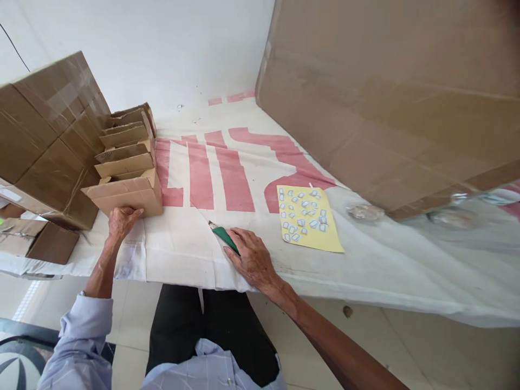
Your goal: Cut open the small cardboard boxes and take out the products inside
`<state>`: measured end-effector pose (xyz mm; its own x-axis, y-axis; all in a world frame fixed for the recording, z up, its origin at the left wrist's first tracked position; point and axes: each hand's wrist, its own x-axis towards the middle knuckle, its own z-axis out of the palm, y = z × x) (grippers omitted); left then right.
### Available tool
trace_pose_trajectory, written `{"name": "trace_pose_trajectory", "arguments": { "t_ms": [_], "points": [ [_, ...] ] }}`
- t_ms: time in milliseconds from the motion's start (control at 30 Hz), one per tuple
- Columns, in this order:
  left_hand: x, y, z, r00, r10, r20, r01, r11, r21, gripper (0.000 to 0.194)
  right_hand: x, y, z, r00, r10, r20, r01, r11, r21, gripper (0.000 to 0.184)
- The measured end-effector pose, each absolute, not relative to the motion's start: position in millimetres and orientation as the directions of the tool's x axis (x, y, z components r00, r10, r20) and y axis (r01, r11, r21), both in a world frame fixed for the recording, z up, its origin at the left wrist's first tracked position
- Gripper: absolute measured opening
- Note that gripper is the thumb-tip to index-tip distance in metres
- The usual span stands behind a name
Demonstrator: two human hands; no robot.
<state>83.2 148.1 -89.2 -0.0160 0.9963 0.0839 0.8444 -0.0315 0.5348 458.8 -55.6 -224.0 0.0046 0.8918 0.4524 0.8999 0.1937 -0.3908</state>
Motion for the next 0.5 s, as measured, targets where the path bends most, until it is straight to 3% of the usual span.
{"name": "trace_pose_trajectory", "arguments": {
  "t_ms": [200, 500],
  "points": [
    [88.1, 159.1, -87.1, -0.02, 0.987, 0.16, 0.858, -0.065, 0.509, 0.042, 458.9, -57.7, -224.5, 0.005, 0.883, 0.469, 0.899, 0.202, -0.39, 0.046],
    [113.5, 241.7, -77.1, 0.002, 0.983, 0.186, 0.843, -0.102, 0.529, 0.033, 458.4, -56.1, -226.3, -0.001, 0.834, 0.552, 0.906, 0.234, -0.352, 0.041]
  ]
}}
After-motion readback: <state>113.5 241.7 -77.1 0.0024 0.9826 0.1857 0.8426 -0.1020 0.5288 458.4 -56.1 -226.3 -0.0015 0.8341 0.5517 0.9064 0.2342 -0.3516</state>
